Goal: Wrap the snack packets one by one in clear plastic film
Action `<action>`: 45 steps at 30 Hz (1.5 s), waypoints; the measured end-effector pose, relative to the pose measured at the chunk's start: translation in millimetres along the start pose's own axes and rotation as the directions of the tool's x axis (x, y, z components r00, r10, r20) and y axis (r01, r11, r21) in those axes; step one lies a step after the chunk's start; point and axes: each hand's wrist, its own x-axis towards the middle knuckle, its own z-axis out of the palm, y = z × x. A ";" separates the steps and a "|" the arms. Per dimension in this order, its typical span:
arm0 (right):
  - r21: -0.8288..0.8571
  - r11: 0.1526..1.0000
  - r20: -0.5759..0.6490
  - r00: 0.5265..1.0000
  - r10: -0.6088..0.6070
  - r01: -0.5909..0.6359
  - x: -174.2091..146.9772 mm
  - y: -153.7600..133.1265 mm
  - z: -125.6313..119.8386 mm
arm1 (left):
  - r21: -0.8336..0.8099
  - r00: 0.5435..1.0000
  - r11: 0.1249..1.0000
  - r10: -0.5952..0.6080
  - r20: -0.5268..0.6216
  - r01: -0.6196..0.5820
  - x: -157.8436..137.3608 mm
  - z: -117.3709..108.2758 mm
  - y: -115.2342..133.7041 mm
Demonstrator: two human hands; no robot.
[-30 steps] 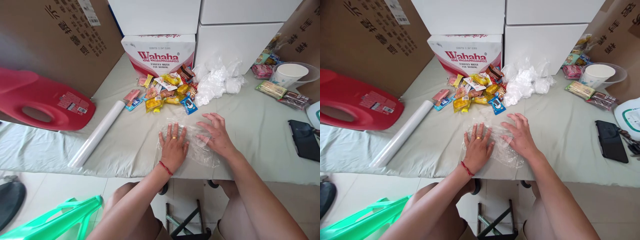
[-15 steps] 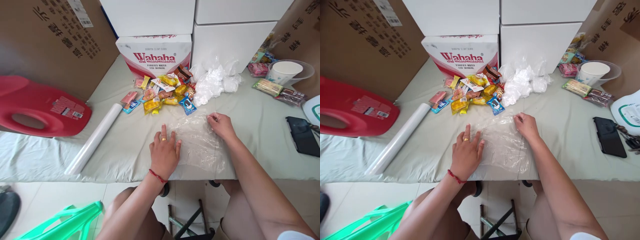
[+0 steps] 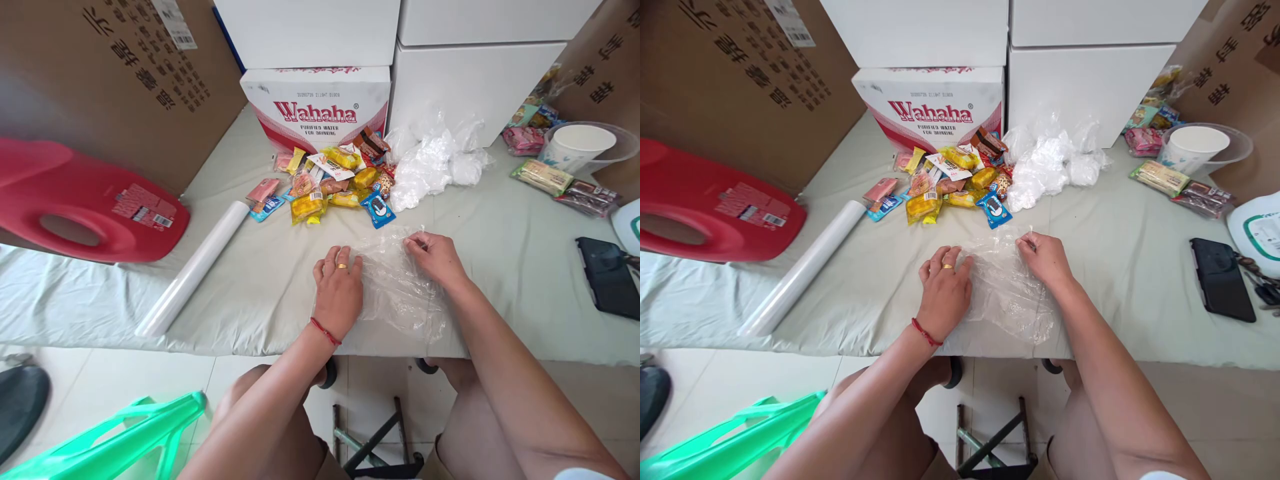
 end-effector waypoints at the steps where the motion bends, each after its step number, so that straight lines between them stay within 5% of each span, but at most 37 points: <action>1: -0.002 1.000 0.003 1.000 -0.001 0.001 0.0 -0.1 -0.8 | -0.016 0.999 0.999 -0.036 0.019 0.037 0.6 -0.1 -0.2; 12: 0.013 0.998 0.123 0.990 -0.063 0.061 -0.5 -8.7 1.2 | -0.020 0.987 0.993 -0.112 0.117 0.115 5.5 3.2 -9.2; 19: -0.018 0.990 0.044 0.989 0.140 -0.139 9.3 3.7 -10.6 | 0.075 0.964 0.977 -0.208 0.163 0.198 4.2 9.2 -16.7; 22: -0.114 0.981 -0.086 0.985 0.147 -0.156 12.9 8.0 -15.4 | 0.103 0.953 0.971 -0.234 0.193 0.218 -1.4 9.2 -13.8; 25: -0.282 0.958 -0.312 0.949 -0.052 -0.040 5.8 -0.3 -16.2 | 0.116 0.948 0.966 -0.251 0.198 0.231 -8.6 4.3 -9.1; 28: -0.369 0.909 -0.425 0.835 -0.349 0.193 -18.7 -23.1 -6.0 | 0.108 0.954 0.970 -0.233 0.186 0.216 -15.2 -5.9 -5.5; 34: -0.204 0.811 0.026 0.831 -0.555 0.548 -78.8 -66.6 51.1 | 0.122 0.966 0.985 -0.150 0.211 0.126 -22.1 -23.1 -9.7; 41: -0.243 0.715 0.156 0.753 -0.639 0.656 -106.8 -68.2 98.3 | -0.036 0.970 0.991 -0.115 0.216 0.126 -13.3 -19.1 -37.9; 45: -0.205 0.611 0.282 0.644 -0.711 0.765 -115.3 -61.8 104.5 | -0.185 0.970 0.970 -0.119 0.213 0.160 1.3 -21.4 -51.6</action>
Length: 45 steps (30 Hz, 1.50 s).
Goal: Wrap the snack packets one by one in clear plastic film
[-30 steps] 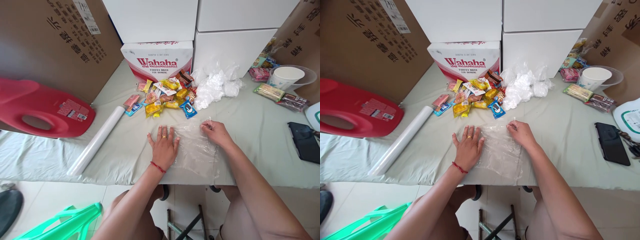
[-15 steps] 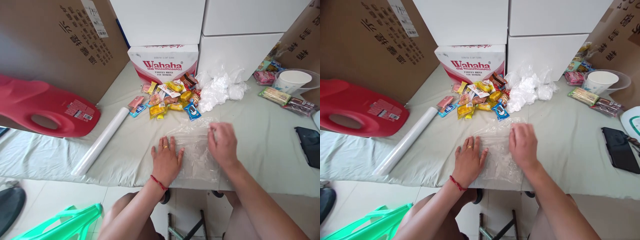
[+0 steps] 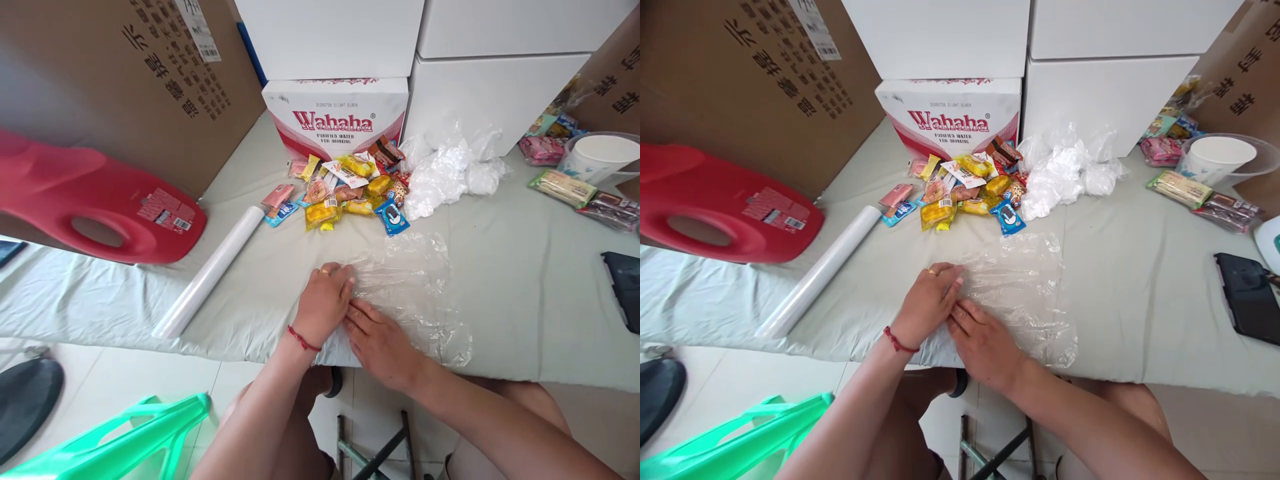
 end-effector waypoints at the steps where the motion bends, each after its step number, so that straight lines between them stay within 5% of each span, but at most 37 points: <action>1: 0.010 0.999 0.026 0.999 -0.034 0.033 -1.1 0.4 -0.5 | -0.025 0.999 0.999 -0.035 0.004 0.035 4.9 -2.2 -2.6; 5: 0.078 0.990 0.155 0.980 -0.128 0.117 -1.8 5.0 -8.2 | -0.098 0.962 0.961 -0.249 0.112 0.260 27.3 -9.5 -15.1; 8: 0.109 0.985 0.221 0.963 -0.155 0.134 -0.2 6.3 -13.5 | -0.343 0.920 0.858 -0.321 0.223 0.383 41.9 -12.5 -19.7; 12: 0.099 0.984 0.248 0.954 -0.166 0.145 2.4 0.9 -14.8 | -0.718 0.819 0.417 -0.416 0.395 0.557 50.1 -18.2 -11.4; 16: 0.050 0.986 0.247 0.955 -0.164 0.156 2.8 -7.3 -12.7 | -0.839 0.782 -0.031 -0.346 0.519 0.543 51.1 -24.6 1.5; 18: 0.046 0.987 0.254 0.954 -0.159 0.152 1.7 -10.1 -11.5 | -0.860 0.784 -0.165 -0.356 0.509 0.483 52.2 -21.0 6.4; 20: 0.056 0.986 0.244 0.956 -0.165 0.156 0.1 -11.9 -10.9 | -0.897 0.810 -0.206 -0.386 0.442 0.392 53.4 -9.5 10.1; 23: 0.146 0.964 0.204 0.947 -0.250 0.223 -2.8 -13.5 -14.3 | -0.971 0.889 -0.064 -0.392 0.237 0.230 52.9 18.5 13.2; 26: 0.340 0.904 0.067 0.952 -0.298 0.259 -4.4 -12.9 -27.4 | -0.938 0.961 0.340 -0.276 -0.033 0.066 47.7 43.8 14.0; 28: 0.424 0.881 -0.089 0.978 -0.187 0.207 -3.7 -8.6 -40.0 | -0.777 0.981 0.625 -0.096 -0.171 -0.074 42.3 52.4 15.1; 30: 0.410 0.905 -0.238 0.971 -0.014 0.113 -0.8 1.2 -50.8 | -0.591 0.977 0.788 0.065 -0.203 -0.175 37.1 54.1 17.8; 33: 0.245 0.966 -0.334 0.928 0.166 -0.085 6.0 26.1 -55.4 | -0.431 0.964 0.864 0.205 -0.171 -0.261 32.7 49.8 23.3; 38: -0.069 0.932 -0.105 0.931 0.349 -0.357 7.2 73.0 -39.0 | -0.301 0.913 0.862 0.374 -0.161 -0.407 34.4 45.7 22.9; 45: -0.265 0.833 -0.014 0.866 0.500 -0.485 -9.0 96.8 -33.6 | 0.020 0.933 0.939 0.344 -0.110 -0.344 31.9 45.4 5.7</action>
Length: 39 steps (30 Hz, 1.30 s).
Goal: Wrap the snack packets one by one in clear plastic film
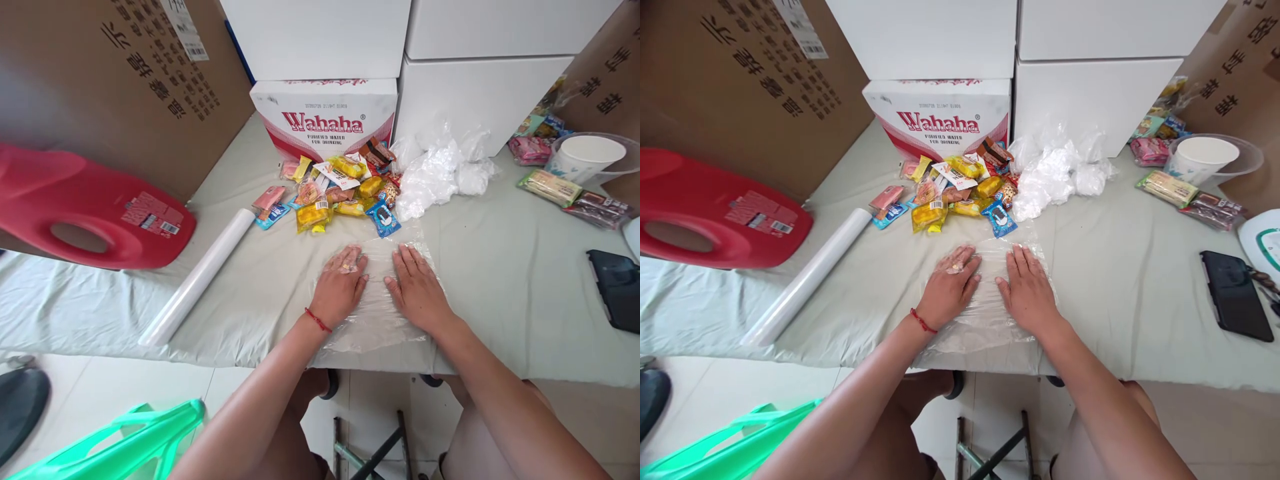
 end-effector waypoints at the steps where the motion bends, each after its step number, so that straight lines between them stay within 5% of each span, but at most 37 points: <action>1: -0.013 1.000 0.000 1.000 -0.001 0.001 -1.7 0.7 -0.2 | 0.034 0.999 0.999 -0.039 0.009 0.039 -0.7 -1.5 -1.3; 14: -0.043 0.998 0.005 0.999 0.049 -0.049 -21.5 7.8 -12.4 | 0.077 0.969 0.968 -0.243 0.051 0.239 -4.8 -12.0 -8.3; 19: -0.039 0.984 -0.008 0.985 0.172 -0.172 -22.7 30.1 -41.8 | 0.132 0.960 0.954 -0.277 0.051 0.268 -10.6 -15.5 2.6; 22: -0.014 0.971 -0.093 0.967 0.235 -0.238 3.9 32.8 -73.9 | 0.134 0.969 0.964 -0.239 0.062 0.229 -18.8 -15.9 10.2; 26: -0.138 0.976 -0.065 0.985 0.159 -0.166 74.2 10.8 -95.2 | 0.113 0.970 0.965 -0.241 0.040 0.235 -22.6 -12.2 13.7; 30: -0.234 0.951 0.047 0.974 0.221 -0.204 133.4 -7.7 -65.6 | 0.080 0.964 0.962 -0.264 0.021 0.261 -16.9 -10.2 8.3; 34: -0.097 0.983 -0.093 0.985 0.148 -0.157 151.4 -7.4 -29.8 | 0.027 0.968 0.969 -0.248 0.034 0.247 -13.1 -13.1 1.4; 39: 0.027 0.993 -0.254 0.960 0.115 -0.112 143.9 9.3 -47.4 | 0.002 0.968 0.970 -0.242 0.064 0.242 -13.5 -15.7 -2.9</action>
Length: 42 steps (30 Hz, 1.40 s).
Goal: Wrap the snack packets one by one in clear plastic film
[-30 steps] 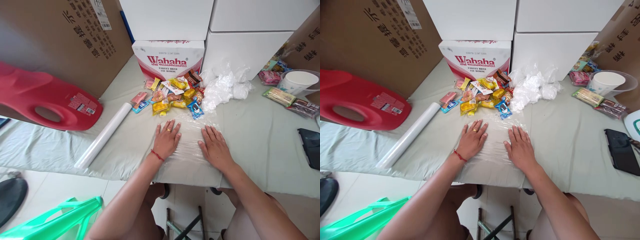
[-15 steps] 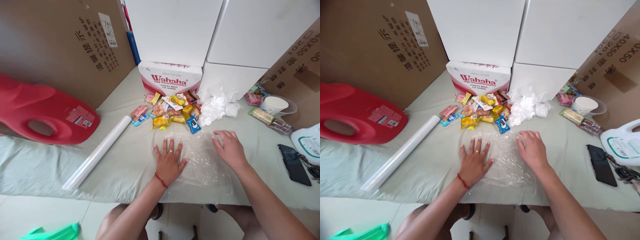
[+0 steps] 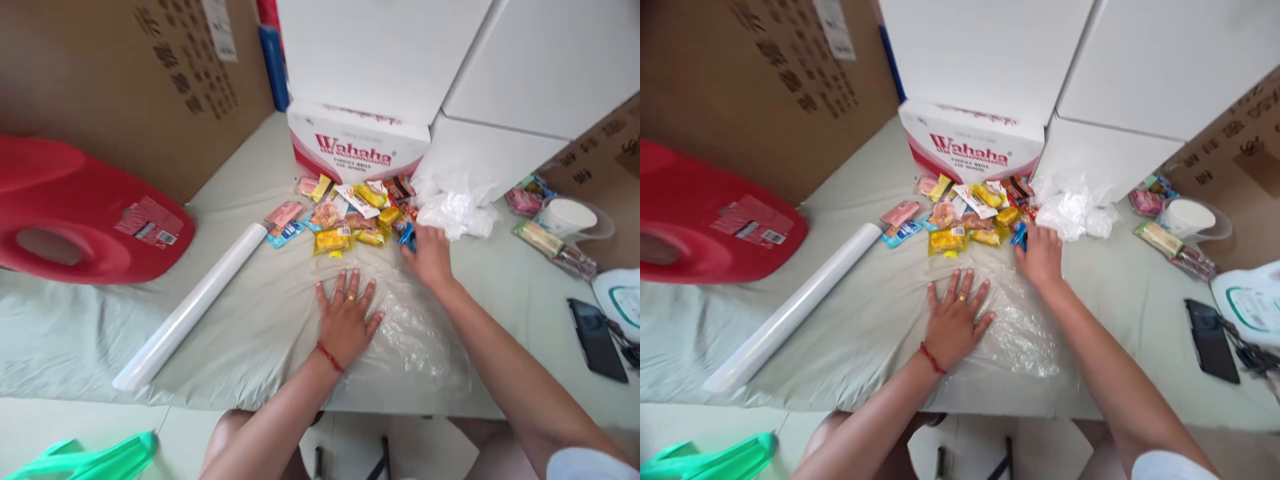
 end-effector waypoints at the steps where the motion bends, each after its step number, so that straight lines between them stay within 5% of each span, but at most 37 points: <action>1: 0.047 0.999 -0.049 0.999 0.003 -0.001 -1.5 4.9 -11.6 | 0.005 1.000 1.000 -0.001 0.001 0.001 0.1 0.0 -0.1; 3: 0.237 0.970 -0.157 0.984 0.082 -0.043 -7.6 14.1 -36.3 | 0.013 1.000 1.000 0.004 0.010 -0.004 0.6 0.0 0.1; 5: 0.567 0.814 -0.166 0.949 0.267 -0.130 -17.8 21.0 -56.7 | 0.020 1.000 1.000 0.012 0.026 -0.013 1.0 0.1 0.7; 7: 0.824 0.516 -0.009 0.905 0.425 -0.234 -29.5 25.1 -67.6 | 0.030 0.999 0.999 0.013 0.035 -0.014 1.2 -0.1 1.3; 9: 0.894 0.267 0.206 0.859 0.469 -0.360 -39.9 26.6 -69.2 | 0.042 0.999 0.999 0.006 0.034 -0.007 1.3 -0.6 1.8; 11: 0.858 0.175 0.374 0.822 0.430 -0.482 -47.3 25.4 -65.3 | 0.052 0.999 0.999 -0.002 0.032 0.000 1.6 -1.7 2.2; 13: 0.792 0.199 0.501 0.801 0.327 -0.577 -51.6 21.5 -60.4 | 0.054 0.999 0.999 -0.004 0.038 0.002 2.2 -3.1 2.4; 16: 0.703 0.355 0.639 0.766 0.062 -0.616 -53.6 11.3 -55.8 | 0.041 0.999 0.999 -0.001 0.046 -0.001 3.4 -4.8 2.2; 20: 0.659 0.647 0.694 0.641 -0.328 -0.383 -52.3 -6.4 -52.4 | 0.015 1.000 1.000 -0.012 0.028 0.011 4.6 -3.8 1.0; 22: 0.608 0.762 0.704 0.595 -0.388 -0.222 -53.3 -13.3 -50.1 | 0.003 1.000 1.000 -0.014 0.017 0.014 4.7 -2.1 0.2; 23: 0.552 0.821 0.697 0.622 -0.358 -0.145 -54.9 -15.4 -49.3 | -0.001 1.000 1.000 -0.013 0.011 0.013 4.7 -1.3 -0.1; 25: 0.366 0.930 0.607 0.764 -0.219 -0.024 -60.7 -16.5 -48.9 | -0.004 1.000 1.000 -0.012 0.002 0.012 4.4 0.1 -0.6; 27: 0.222 0.974 0.444 0.886 -0.137 0.039 -69.8 -13.7 -50.0 | -0.003 1.000 1.000 -0.009 -0.004 0.009 4.1 0.9 -0.8; 28: 0.217 0.973 0.391 0.907 -0.158 0.076 -75.3 -11.4 -50.4 | -0.002 1.000 1.000 -0.006 -0.007 0.006 4.0 1.1 -0.9; 31: 0.326 0.920 0.361 0.871 -0.332 0.216 -92.1 -5.3 -47.0 | 0.009 1.000 1.000 0.002 -0.015 -0.002 3.7 1.4 -0.9; 34: 0.327 0.912 0.408 0.834 -0.371 0.246 -103.8 -3.6 -38.3 | 0.020 1.000 1.000 -0.005 -0.012 0.005 3.7 1.8 -0.7; 42: 0.365 0.907 0.332 0.880 -0.339 0.211 -107.6 -12.6 -36.1 | 0.115 1.000 0.993 -0.006 -0.002 0.007 3.4 1.7 1.1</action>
